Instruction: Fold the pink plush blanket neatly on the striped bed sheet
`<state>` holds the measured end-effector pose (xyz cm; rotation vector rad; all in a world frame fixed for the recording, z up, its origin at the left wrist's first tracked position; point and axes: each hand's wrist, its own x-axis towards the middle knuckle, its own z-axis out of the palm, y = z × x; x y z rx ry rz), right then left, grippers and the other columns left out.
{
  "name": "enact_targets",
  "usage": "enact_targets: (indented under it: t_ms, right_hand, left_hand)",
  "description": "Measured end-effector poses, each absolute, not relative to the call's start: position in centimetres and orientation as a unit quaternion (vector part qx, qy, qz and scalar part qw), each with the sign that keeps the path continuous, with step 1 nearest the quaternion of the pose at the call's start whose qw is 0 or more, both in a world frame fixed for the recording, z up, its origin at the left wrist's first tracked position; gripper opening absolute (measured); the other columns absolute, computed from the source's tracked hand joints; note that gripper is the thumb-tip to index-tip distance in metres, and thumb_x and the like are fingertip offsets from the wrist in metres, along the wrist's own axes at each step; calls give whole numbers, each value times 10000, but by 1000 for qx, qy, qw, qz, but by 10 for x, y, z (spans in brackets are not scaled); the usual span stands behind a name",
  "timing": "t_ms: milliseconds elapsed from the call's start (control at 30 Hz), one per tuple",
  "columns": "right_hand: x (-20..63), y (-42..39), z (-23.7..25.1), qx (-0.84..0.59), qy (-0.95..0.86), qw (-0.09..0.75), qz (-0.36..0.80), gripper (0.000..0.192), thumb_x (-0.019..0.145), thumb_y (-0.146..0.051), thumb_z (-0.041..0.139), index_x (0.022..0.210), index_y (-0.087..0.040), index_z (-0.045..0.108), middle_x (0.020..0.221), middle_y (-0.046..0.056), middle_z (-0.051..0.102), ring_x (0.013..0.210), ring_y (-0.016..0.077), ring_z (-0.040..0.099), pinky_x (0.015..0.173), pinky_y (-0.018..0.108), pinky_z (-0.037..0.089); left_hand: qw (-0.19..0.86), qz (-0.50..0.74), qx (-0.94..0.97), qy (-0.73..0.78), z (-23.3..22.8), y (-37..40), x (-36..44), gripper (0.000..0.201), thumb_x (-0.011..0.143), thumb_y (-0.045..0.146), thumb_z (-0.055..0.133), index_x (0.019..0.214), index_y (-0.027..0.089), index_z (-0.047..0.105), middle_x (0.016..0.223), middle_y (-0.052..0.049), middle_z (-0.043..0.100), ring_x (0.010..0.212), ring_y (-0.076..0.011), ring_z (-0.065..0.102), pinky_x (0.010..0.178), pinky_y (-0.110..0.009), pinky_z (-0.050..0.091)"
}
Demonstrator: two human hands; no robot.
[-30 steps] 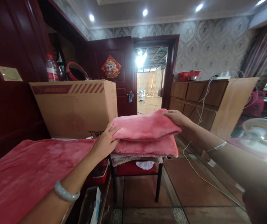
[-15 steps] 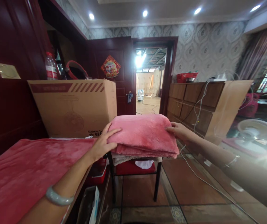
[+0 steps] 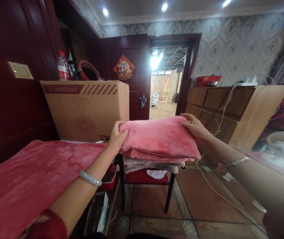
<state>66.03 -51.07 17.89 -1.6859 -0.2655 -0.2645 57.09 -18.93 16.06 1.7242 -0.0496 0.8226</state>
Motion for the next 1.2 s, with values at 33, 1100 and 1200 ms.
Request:
enact_targets:
  t_ms: [33,1100,1200]
  right_hand:
    - [661,-512,176,-747,-126,641,-124,552,708,-200,645,1248,-246,544,855,-4,666,652,155,599,561,249,505]
    - [601,-394,105,-779,-540,113,-297,602,933,-551,425,1505,-366,452,1569,84,431,1472,345,326,1184,578,228]
    - [576,-379,90,-745,-583,125,-300,592,947,-543,413,1521,-396,413,1560,73,445,1467,335,338,1198,585,214]
  left_hand:
    - [559,376,738,-37,154,-191,570,320,727,170,634,1040,211,585,1072,-42,654,1040,-198,612,988,-348,451]
    - [384,208,887,150,42,-56,317,329,763,302,611,1064,197,696,1097,-106,713,986,-248,670,917,-404,527]
    - [263,186,908,269,22,-13,233,362,695,336,640,1023,204,720,1171,-142,706,1166,-349,614,1074,-506,428]
